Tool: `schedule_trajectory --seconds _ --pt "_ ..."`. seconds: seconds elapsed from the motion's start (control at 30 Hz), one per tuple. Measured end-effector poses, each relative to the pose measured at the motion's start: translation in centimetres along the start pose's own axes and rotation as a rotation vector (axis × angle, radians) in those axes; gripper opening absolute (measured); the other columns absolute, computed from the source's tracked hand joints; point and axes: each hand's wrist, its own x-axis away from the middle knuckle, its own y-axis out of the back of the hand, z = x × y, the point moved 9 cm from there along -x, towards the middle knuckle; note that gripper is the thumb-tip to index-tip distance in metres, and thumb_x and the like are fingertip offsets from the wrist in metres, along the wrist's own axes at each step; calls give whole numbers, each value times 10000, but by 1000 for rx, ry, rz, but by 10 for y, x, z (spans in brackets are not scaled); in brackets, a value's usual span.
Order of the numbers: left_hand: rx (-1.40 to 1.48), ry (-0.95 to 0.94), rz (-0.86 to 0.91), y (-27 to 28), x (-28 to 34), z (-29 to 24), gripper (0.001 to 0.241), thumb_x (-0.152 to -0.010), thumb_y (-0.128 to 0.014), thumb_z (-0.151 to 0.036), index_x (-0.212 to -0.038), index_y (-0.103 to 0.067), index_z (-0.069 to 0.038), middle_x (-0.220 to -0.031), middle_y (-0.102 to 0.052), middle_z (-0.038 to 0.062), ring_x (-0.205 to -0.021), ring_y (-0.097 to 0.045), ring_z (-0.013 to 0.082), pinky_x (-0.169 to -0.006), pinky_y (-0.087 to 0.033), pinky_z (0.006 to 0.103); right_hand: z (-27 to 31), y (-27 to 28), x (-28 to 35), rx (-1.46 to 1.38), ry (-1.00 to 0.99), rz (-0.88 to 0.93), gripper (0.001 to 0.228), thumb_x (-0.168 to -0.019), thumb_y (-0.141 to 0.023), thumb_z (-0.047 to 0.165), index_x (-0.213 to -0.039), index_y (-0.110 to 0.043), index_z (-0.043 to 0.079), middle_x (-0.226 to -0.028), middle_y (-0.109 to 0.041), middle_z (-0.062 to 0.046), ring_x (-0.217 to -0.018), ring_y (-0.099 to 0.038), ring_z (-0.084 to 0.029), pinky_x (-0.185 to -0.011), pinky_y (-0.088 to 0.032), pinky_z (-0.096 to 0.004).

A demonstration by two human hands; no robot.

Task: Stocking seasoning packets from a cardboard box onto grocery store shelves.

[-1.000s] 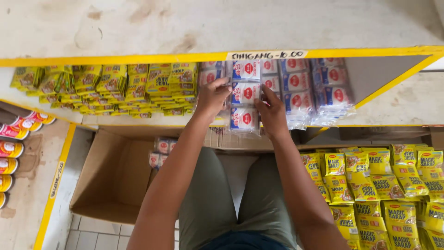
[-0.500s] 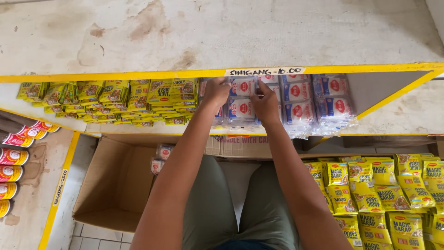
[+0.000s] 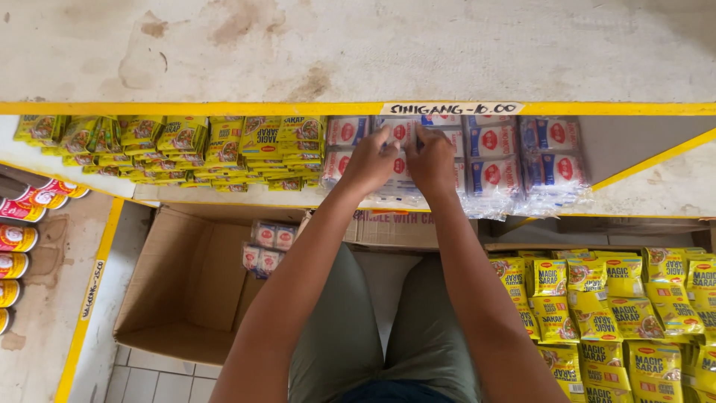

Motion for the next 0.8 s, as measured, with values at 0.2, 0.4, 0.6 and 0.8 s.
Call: schedule_trajectory --seconds 0.2,0.4,0.6,0.8 --pt "-75 -38 -9 -11 4 16 470 -972 -602 -190 -1327 -553 113 -1321 -567 374 -1279 -544 471 -1063 -445 468 9 1 0 29 71 -22 375 -857 -763 100 -1210 -726 -20 -1121 -697 -246 -1019 -689 -395 -913 -545 -439" --pt "-39 -35 -21 -10 8 16 418 -974 -574 -192 -1300 -567 70 -1274 -622 327 -1228 -585 467 -1021 -475 475 9 -3 0 59 114 -24 329 -870 -745 57 -1187 -735 -29 -1131 -693 -237 -1036 -677 -396 -910 -541 -436" --pt "27 -58 -95 -6 13 19 449 -974 -600 -191 -1355 -559 42 -1357 -600 298 -1286 -563 444 -1066 -457 465 17 7 3 40 173 -19 311 -878 -731 44 -1178 -727 -34 -1081 -709 -245 -1000 -694 -397 -885 -558 -433" --pt "274 204 -97 41 53 -1 469 -1009 -542 -239 -1443 -535 -61 -1359 -665 196 -1182 -699 264 -982 -522 337 22 11 14 82 97 71 270 -912 -694 35 -1173 -719 -30 -1078 -717 -251 -975 -711 -399 -842 -564 -437"
